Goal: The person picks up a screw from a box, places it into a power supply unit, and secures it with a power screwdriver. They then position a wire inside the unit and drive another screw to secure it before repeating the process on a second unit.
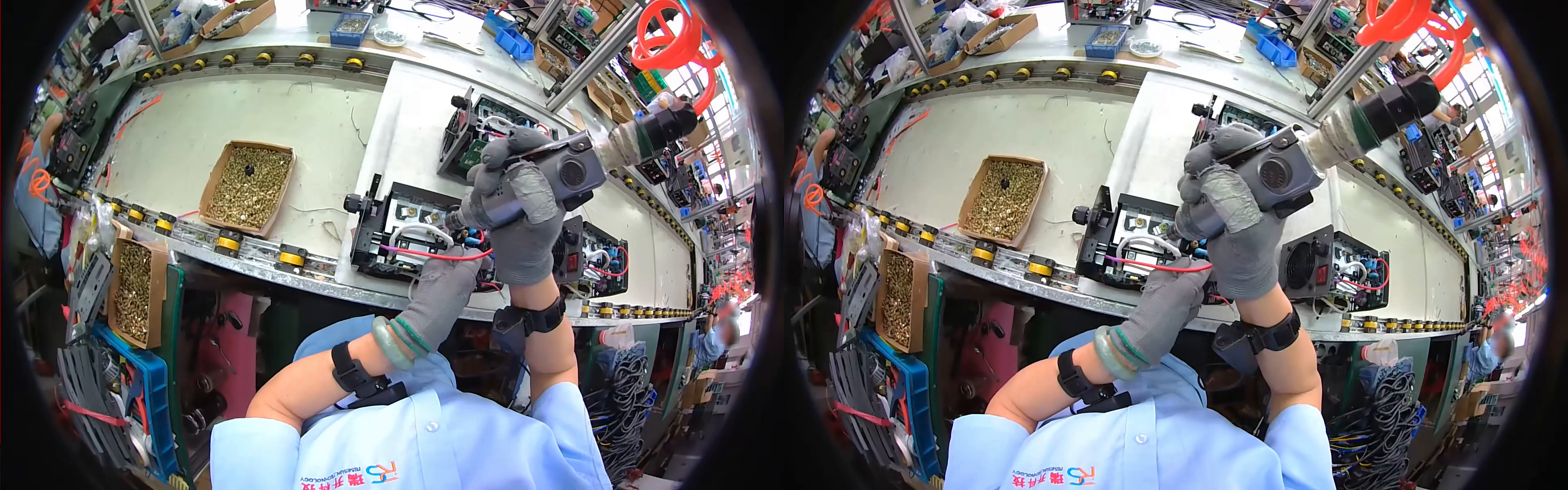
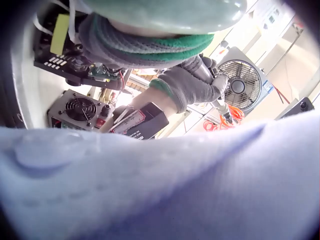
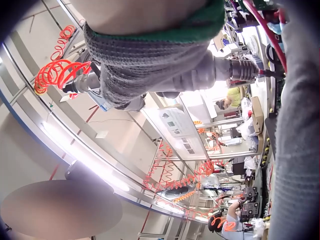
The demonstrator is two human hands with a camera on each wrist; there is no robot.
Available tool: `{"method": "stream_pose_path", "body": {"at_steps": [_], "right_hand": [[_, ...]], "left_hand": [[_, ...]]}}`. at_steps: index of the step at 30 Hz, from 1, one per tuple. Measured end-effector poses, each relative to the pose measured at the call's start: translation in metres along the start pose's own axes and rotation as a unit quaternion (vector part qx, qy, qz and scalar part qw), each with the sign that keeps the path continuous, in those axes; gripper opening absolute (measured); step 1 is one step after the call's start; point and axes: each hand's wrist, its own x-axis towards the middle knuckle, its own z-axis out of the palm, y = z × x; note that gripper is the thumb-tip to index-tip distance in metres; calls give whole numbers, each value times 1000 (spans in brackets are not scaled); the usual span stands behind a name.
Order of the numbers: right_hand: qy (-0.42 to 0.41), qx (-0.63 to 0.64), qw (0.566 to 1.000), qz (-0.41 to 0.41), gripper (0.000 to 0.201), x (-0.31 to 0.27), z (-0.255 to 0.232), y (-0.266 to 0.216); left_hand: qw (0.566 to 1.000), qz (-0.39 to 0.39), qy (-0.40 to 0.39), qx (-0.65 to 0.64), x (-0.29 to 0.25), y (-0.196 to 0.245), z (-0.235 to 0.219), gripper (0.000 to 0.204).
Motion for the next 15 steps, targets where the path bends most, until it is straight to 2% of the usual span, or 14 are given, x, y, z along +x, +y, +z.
{"method": "stream_pose_path", "body": {"at_steps": [2,6,9,11,15], "right_hand": [[11,10,1000,-5,37,-3,4,2],[-13,-25,999,-28,38,-5,5,7],[-20,-94,995,-4,43,-6,12,4],[-34,-95,995,14,44,-3,11,-1],[-90,-108,988,63,49,10,13,-7]], "left_hand": [[999,37,-6,-29,4,-5,-1,16],[999,30,-11,-38,5,-7,-2,15],[993,114,-21,24,10,-16,-5,15],[994,79,-8,79,5,-7,-3,14],[996,47,-3,82,-2,-2,-5,16]]}}
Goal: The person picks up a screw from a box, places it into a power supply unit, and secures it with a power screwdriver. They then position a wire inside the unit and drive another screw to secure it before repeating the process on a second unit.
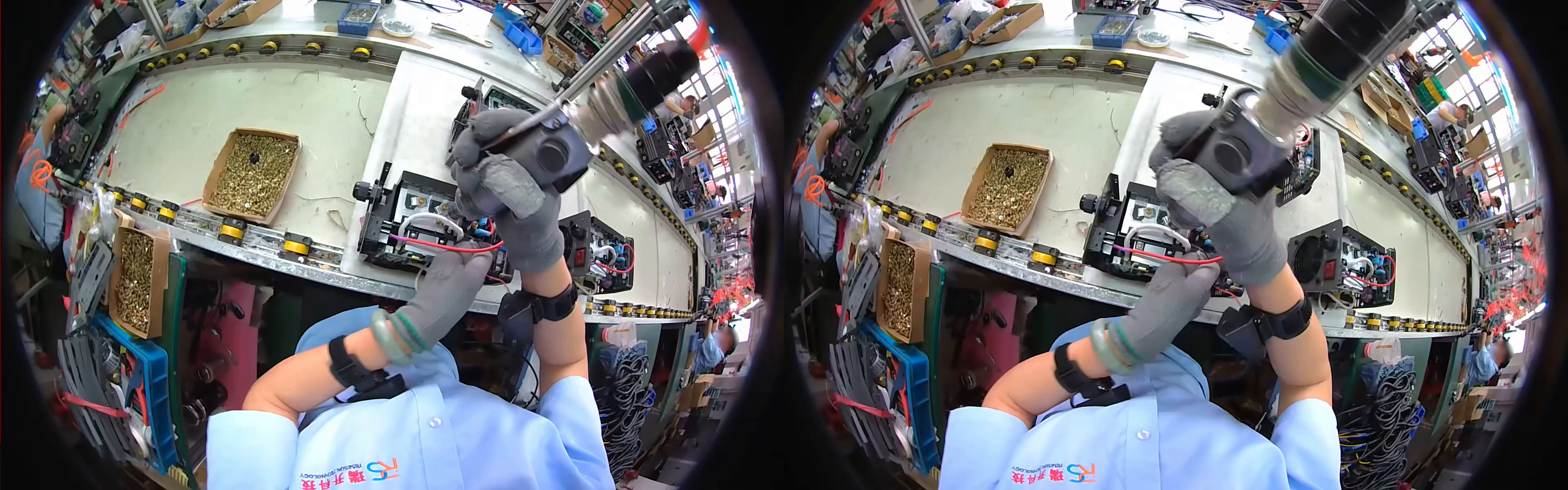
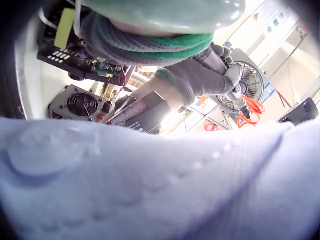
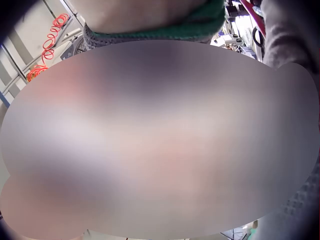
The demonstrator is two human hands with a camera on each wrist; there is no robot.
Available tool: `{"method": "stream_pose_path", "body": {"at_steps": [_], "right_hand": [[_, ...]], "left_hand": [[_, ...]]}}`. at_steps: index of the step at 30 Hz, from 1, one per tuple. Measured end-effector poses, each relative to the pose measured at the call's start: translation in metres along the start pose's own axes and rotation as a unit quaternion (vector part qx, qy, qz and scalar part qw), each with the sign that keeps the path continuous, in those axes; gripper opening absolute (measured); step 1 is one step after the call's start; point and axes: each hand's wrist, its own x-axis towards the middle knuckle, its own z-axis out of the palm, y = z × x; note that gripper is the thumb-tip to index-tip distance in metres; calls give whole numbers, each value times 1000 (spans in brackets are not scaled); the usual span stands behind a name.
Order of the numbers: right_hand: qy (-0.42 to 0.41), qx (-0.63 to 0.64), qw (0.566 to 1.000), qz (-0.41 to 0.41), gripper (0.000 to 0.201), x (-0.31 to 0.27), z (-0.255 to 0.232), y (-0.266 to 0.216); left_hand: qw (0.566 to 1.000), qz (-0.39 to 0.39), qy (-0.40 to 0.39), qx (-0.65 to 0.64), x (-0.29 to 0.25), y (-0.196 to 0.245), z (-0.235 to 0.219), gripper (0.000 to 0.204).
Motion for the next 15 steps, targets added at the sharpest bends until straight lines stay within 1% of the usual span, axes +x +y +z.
{"method": "stream_pose_path", "body": {"at_steps": [1,2,3,4,5,6,7,8,9,11,12,13,14,15], "right_hand": [[-26,-17,999,15,51,4,-1,0],[-23,-14,1000,15,51,7,-3,2],[-56,3,998,8,51,11,-6,4],[-86,20,996,1,52,13,-10,7],[-117,37,992,-6,52,14,-12,10],[-142,44,989,-18,52,16,-14,10],[-138,47,989,-20,52,15,-13,10],[-119,57,991,-27,43,13,-10,9],[-103,64,992,-34,35,13,-8,6],[-90,65,993,-28,34,10,-2,2],[-64,54,996,-32,33,9,-2,3],[-37,44,998,-35,33,9,-1,4],[-14,-30,999,-6,46,7,-1,4],[-16,-29,999,-4,46,8,2,6]], "left_hand": [[992,51,-24,112,-9,6,-11,18],[968,101,-49,223,-17,9,-22,24],[968,98,-51,227,-25,7,-33,24],[943,200,-17,266,-36,1,-44,28],[906,299,16,300,-44,-2,-53,32],[905,297,14,304,-48,9,-59,32],[857,318,42,404,-52,28,-61,35],[797,336,69,497,-54,39,-62,38],[797,336,69,497,-49,38,-61,38],[681,297,54,667,-37,30,-56,42],[657,276,52,699,-34,26,-54,48],[659,274,51,699,-33,25,-52,48],[657,259,31,707,-34,24,-51,50],[654,244,12,716,-34,25,-49,53]]}}
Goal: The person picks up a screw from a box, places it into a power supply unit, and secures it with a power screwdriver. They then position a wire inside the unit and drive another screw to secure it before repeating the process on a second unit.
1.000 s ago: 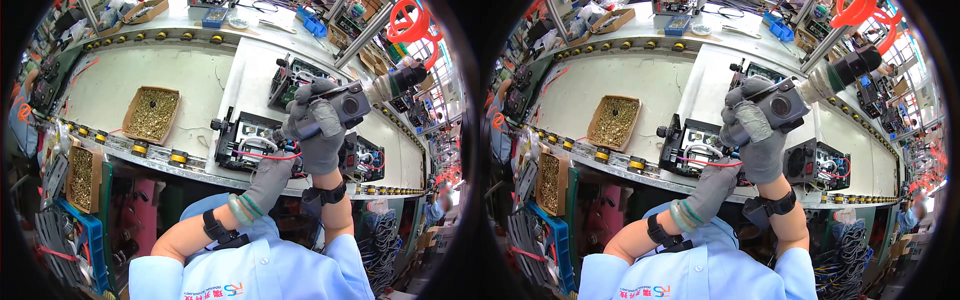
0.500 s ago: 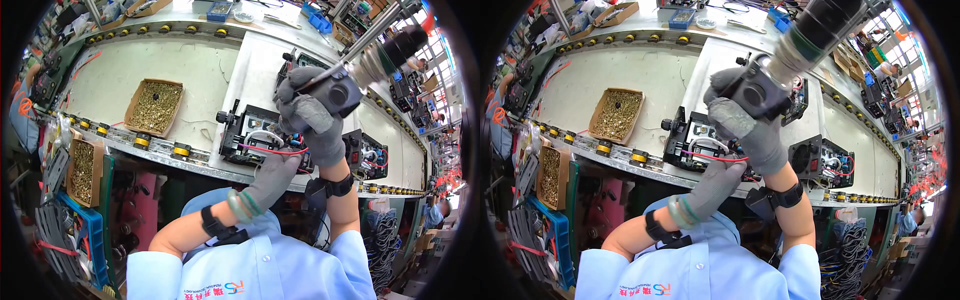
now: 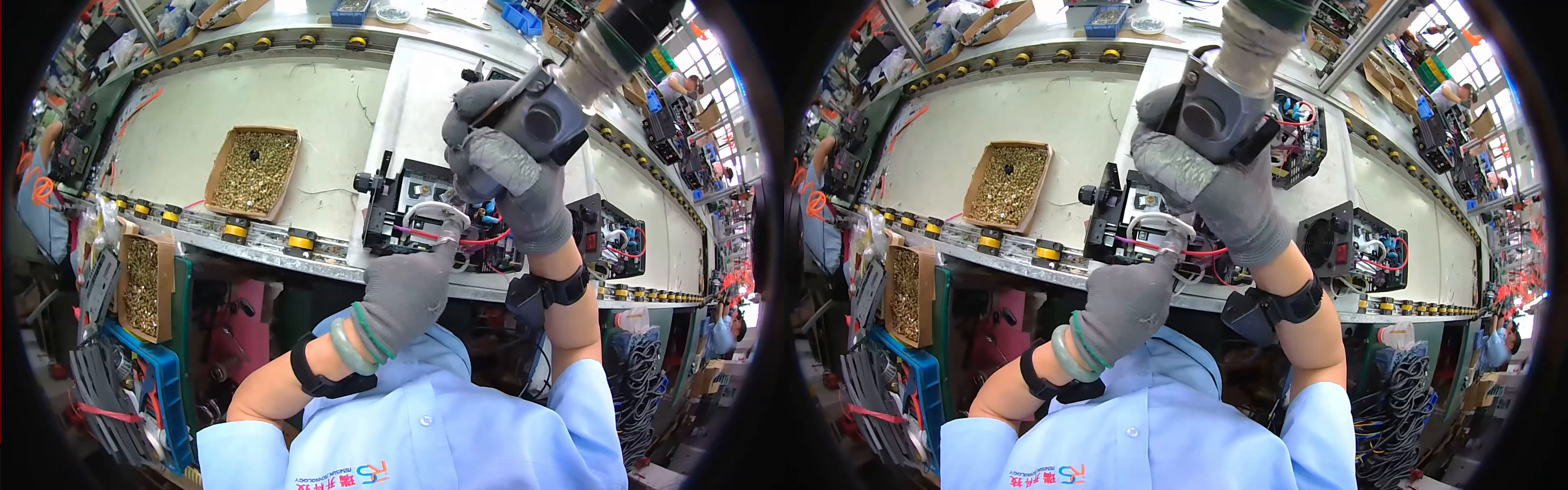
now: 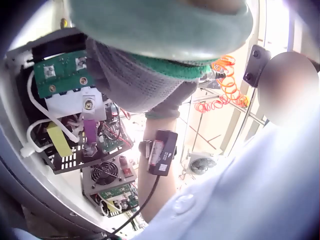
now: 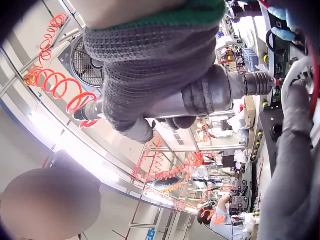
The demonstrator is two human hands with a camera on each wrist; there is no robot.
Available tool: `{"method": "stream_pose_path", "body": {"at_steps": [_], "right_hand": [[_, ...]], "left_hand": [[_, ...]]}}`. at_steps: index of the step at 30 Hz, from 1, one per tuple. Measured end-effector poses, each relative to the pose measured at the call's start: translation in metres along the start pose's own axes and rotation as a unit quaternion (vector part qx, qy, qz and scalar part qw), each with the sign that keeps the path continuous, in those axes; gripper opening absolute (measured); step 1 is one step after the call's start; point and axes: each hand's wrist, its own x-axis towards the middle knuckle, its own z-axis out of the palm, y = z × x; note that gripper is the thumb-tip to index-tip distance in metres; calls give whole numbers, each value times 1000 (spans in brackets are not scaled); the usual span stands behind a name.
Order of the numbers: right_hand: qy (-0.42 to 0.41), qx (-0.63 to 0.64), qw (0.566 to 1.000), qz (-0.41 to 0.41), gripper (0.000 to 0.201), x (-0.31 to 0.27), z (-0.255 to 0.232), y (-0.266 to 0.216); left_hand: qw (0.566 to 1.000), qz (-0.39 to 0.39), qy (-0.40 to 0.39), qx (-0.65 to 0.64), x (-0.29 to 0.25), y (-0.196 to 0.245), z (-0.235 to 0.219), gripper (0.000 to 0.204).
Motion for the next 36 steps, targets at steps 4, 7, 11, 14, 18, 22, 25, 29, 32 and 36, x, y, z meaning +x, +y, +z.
{"method": "stream_pose_path", "body": {"at_steps": [4,7,11,14,18,22,25,29,32,36], "right_hand": [[50,-37,998,-10,37,5,15,3],[55,28,998,-25,35,4,16,9],[97,-15,995,-31,37,-6,17,5],[97,-85,992,-7,40,-14,15,3],[97,-93,991,-21,40,-12,15,1],[125,-138,982,12,43,-14,16,-1],[123,-129,984,1,43,-13,18,-1],[122,-108,987,-7,39,-11,21,-1],[90,-94,992,0,39,-12,16,4],[48,13,999,-14,43,-15,4,13]], "left_hand": [[996,-34,-82,-15,10,8,-5,64],[995,-41,-91,-28,14,6,3,64],[994,-40,-87,-58,13,3,5,62],[993,-40,-80,-78,13,3,8,61],[995,-39,-81,-52,15,4,8,58],[994,-39,-81,-57,14,3,6,59],[994,-36,-86,-56,14,4,4,62],[995,-34,-73,-54,14,3,11,63],[994,-38,-91,-47,16,3,6,64],[997,-37,-63,-27,17,3,7,60]]}}
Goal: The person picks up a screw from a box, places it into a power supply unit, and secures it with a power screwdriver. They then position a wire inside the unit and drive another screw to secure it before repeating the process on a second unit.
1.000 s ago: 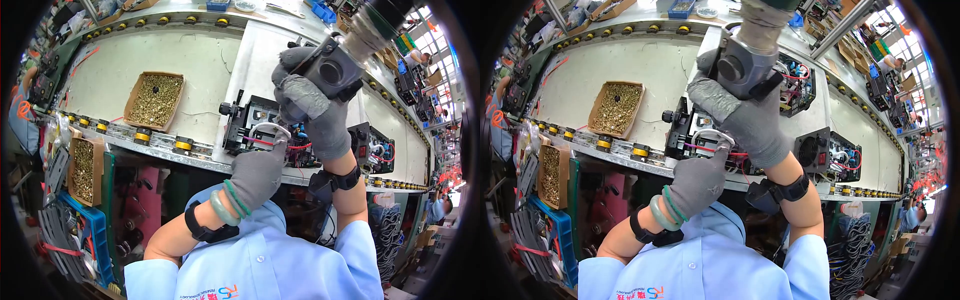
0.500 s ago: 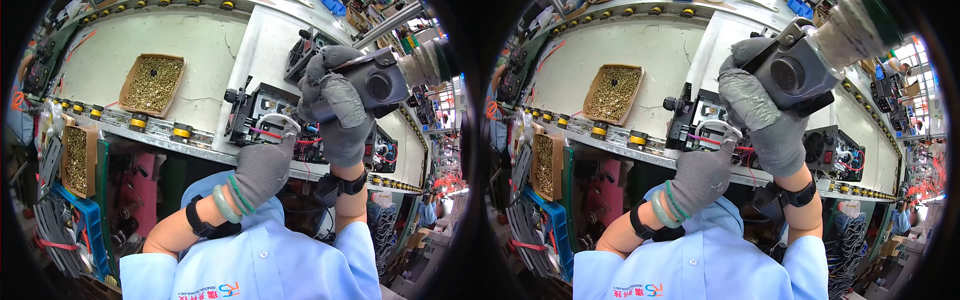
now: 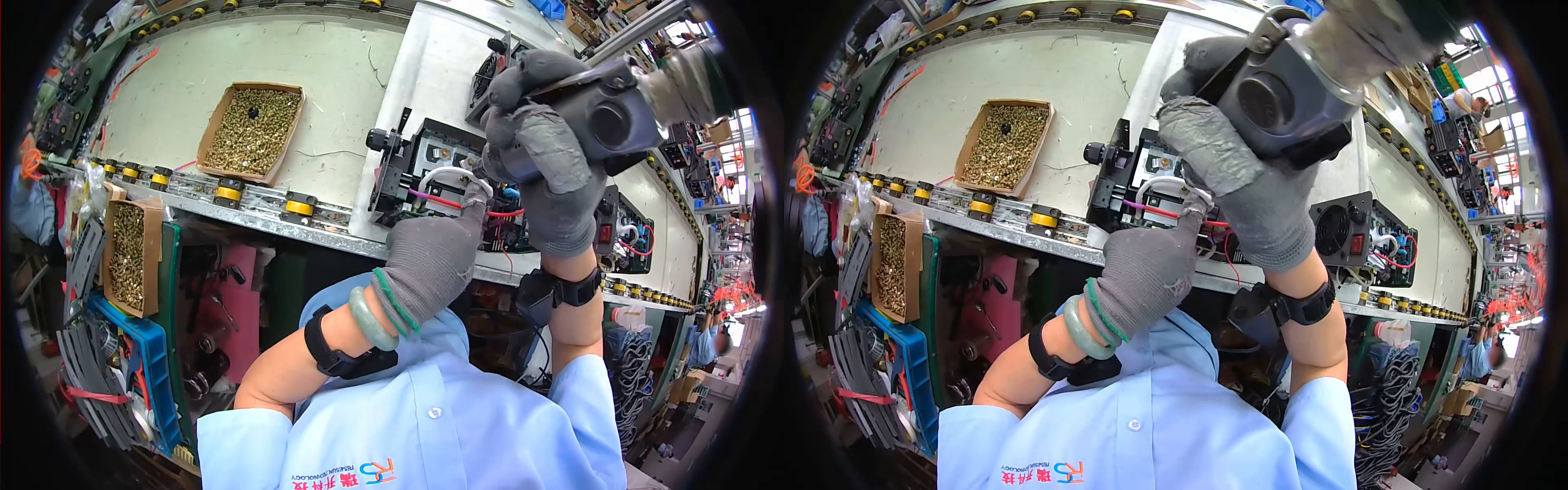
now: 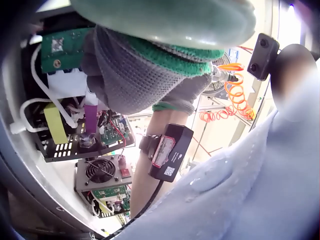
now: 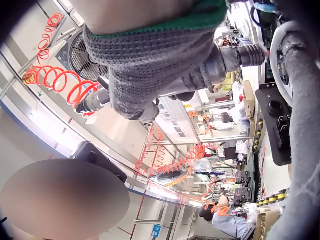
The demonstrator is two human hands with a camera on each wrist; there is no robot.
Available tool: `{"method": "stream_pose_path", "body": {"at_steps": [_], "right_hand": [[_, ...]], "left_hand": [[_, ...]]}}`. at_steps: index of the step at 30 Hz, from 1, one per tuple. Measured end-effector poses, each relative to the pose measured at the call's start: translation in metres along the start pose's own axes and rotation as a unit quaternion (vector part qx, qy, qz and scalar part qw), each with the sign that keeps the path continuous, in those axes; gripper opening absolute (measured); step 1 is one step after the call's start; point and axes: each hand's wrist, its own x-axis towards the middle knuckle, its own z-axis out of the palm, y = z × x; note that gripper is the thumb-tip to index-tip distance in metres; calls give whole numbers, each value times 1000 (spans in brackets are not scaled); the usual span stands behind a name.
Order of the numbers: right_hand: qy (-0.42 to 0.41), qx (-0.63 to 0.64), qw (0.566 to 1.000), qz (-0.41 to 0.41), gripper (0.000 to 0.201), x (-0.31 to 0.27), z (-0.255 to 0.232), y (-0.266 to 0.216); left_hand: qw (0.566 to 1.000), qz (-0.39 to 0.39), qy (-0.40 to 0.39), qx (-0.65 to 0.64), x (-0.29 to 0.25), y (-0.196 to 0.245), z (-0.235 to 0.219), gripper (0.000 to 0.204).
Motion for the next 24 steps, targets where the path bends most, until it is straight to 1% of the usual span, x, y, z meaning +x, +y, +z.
{"method": "stream_pose_path", "body": {"at_steps": [1,2,3,5,7,8,10,11,13,14,15,16,17,18,19,20,21,22,24], "right_hand": [[16,9,999,-29,44,-1,-4,-2],[-2,41,998,-57,46,-1,-6,-7],[-22,74,993,-84,48,-2,-7,-12],[-92,103,984,-117,50,-4,-3,-46],[-110,74,983,-128,51,-12,-12,-72],[-173,44,978,-109,45,-15,-20,-81],[-241,10,966,-93,39,-26,-19,-87],[-177,19,975,-133,35,-37,-14,-85],[-63,37,984,-164,37,-57,-10,-73],[-42,40,985,-163,40,-62,-7,-67],[-20,44,986,-162,42,-66,-4,-60],[2,48,986,-161,45,-71,-1,-53],[21,44,987,-153,48,-73,-3,-47],[32,37,987,-153,49,-72,-4,-45],[42,30,987,-153,50,-71,-6,-44],[52,23,987,-152,50,-70,-7,-42],[73,36,985,-150,50,-69,-7,-41],[75,47,985,-150,50,-69,-10,-41],[79,55,984,-150,49,-67,-13,-42]], "left_hand": [[1000,-1,20,-11,1,-1,0,57],[1000,-1,21,-10,3,-2,0,57],[1000,4,25,-8,3,-2,-1,57],[1000,7,30,-6,1,-3,1,57],[998,17,42,-32,-1,-4,5,56],[998,17,45,-32,-6,-4,6,56],[973,11,103,-205,-21,-6,6,52],[942,-9,82,-324,-27,-13,1,49],[935,7,91,-343,-27,-23,1,46],[927,21,97,-362,-27,-25,3,44],[937,86,222,-254,-21,-20,12,35],[937,86,220,-256,-19,-22,17,35],[898,68,217,-377,-15,-24,19,34],[843,53,210,-492,-10,-25,17,33],[849,136,191,-473,-13,-32,6,31],[849,142,185,-474,-8,-31,6,31],[801,138,239,-531,-3,-30,10,31],[776,115,203,-586,-8,-29,6,31],[710,57,141,-688,-19,-26,0,31]]}}
